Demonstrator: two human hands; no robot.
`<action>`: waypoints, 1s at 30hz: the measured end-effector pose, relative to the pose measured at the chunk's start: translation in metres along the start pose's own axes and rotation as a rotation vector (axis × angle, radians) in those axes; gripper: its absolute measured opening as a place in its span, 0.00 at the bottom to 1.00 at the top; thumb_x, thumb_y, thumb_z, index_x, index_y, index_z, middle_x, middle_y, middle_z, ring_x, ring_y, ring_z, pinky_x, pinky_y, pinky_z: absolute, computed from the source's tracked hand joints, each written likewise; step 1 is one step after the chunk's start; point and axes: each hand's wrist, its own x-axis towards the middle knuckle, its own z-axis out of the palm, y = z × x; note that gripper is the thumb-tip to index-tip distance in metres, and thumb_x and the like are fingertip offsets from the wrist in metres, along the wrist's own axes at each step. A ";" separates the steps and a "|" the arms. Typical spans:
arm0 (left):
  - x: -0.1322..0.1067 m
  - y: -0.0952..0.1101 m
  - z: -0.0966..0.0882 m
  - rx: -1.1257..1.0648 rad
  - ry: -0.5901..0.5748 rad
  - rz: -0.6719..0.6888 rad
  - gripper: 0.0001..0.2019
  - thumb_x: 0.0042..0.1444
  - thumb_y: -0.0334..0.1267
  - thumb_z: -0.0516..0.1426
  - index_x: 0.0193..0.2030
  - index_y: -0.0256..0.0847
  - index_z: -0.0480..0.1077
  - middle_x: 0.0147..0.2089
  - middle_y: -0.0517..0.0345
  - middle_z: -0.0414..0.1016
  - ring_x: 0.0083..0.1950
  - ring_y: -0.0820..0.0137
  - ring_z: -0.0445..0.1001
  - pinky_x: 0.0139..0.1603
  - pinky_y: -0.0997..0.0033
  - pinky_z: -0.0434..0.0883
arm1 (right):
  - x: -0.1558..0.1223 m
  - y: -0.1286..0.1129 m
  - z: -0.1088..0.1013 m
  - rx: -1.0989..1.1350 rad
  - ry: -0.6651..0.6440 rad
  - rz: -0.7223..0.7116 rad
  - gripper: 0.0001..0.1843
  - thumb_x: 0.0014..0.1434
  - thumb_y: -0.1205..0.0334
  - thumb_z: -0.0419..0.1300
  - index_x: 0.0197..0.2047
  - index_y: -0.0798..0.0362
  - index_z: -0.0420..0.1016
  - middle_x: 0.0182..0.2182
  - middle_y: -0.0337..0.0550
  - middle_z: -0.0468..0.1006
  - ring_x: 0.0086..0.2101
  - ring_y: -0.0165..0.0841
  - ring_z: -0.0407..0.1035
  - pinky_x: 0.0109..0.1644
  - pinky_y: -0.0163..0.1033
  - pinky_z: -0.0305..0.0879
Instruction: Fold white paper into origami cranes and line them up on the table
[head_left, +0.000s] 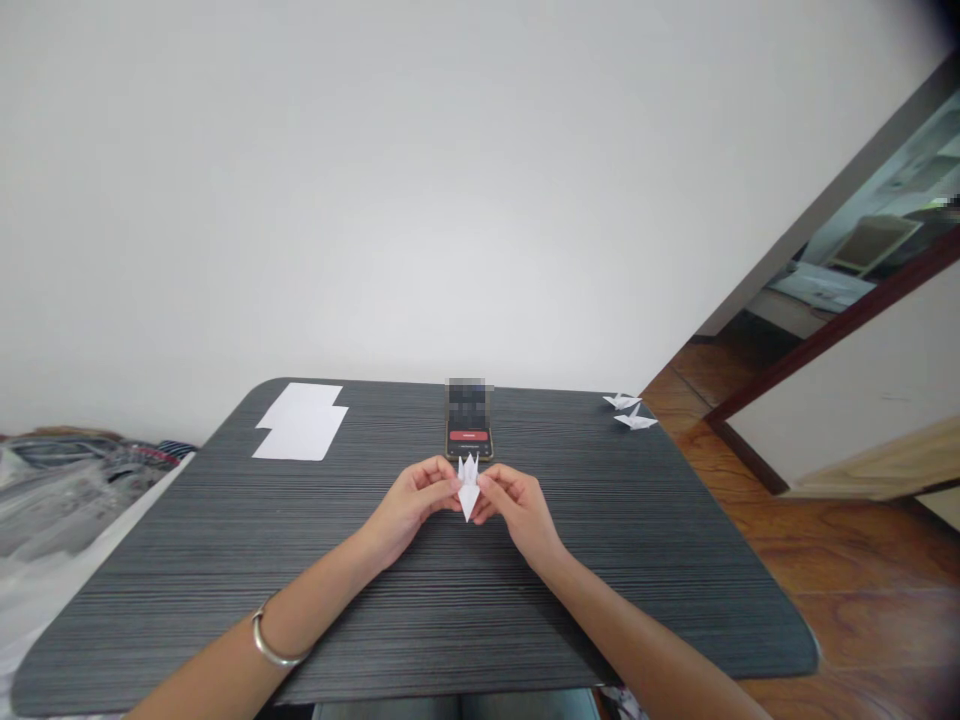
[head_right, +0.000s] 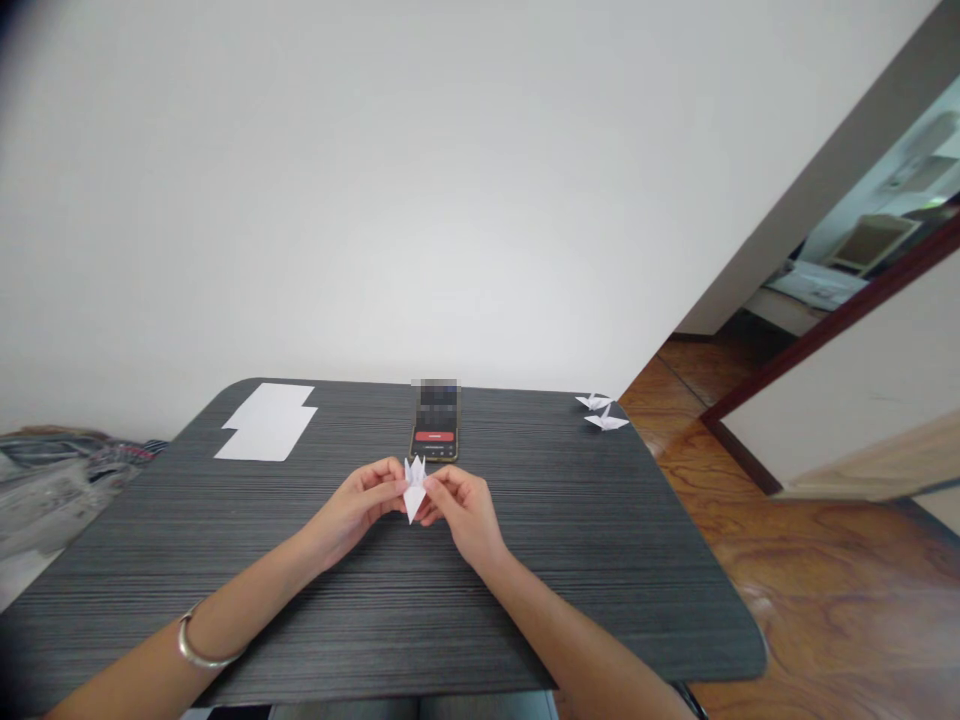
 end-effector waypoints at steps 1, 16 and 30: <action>0.000 0.000 0.000 -0.006 0.001 -0.005 0.10 0.45 0.35 0.62 0.24 0.35 0.65 0.24 0.61 0.72 0.25 0.77 0.69 0.30 0.78 0.66 | 0.000 -0.001 0.000 0.005 0.000 -0.005 0.14 0.52 0.53 0.59 0.26 0.57 0.72 0.18 0.38 0.76 0.18 0.25 0.69 0.23 0.29 0.67; -0.001 -0.001 0.000 0.050 0.005 0.035 0.10 0.44 0.34 0.63 0.25 0.35 0.64 0.24 0.61 0.73 0.25 0.78 0.69 0.29 0.79 0.65 | -0.001 0.004 -0.001 -0.020 -0.017 -0.029 0.09 0.49 0.59 0.62 0.27 0.56 0.72 0.20 0.37 0.76 0.20 0.25 0.68 0.23 0.29 0.66; 0.000 -0.001 0.003 0.174 0.039 0.154 0.13 0.42 0.36 0.64 0.27 0.36 0.63 0.25 0.63 0.69 0.24 0.78 0.68 0.28 0.78 0.65 | 0.000 0.003 0.000 -0.030 0.006 -0.028 0.10 0.49 0.58 0.62 0.26 0.56 0.71 0.19 0.37 0.76 0.20 0.25 0.69 0.24 0.29 0.67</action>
